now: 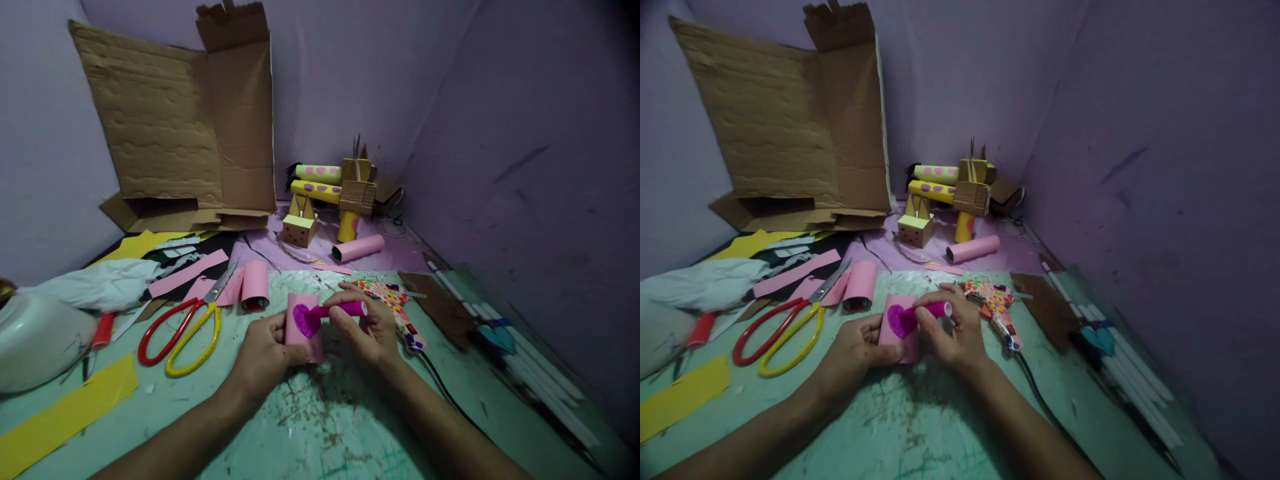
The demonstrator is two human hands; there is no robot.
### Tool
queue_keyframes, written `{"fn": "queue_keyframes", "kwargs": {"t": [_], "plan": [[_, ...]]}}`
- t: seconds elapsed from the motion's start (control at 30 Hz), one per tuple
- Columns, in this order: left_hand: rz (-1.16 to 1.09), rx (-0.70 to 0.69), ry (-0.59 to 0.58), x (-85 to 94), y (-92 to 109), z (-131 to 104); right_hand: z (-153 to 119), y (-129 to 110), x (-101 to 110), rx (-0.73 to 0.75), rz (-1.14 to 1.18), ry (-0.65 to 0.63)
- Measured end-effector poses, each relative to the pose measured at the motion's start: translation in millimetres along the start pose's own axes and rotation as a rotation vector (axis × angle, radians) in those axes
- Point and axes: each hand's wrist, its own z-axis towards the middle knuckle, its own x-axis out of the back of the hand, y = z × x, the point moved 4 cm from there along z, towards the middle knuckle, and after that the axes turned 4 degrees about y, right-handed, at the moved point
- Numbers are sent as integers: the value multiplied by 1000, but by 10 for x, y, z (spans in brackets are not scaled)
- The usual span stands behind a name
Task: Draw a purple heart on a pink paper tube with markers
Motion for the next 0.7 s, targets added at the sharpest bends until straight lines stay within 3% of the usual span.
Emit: {"fn": "queue_keyframes", "kwargs": {"t": [0.7], "plan": [[5, 12, -10, -3, -28, 5, -13, -42, -27, 33, 9, -51]]}}
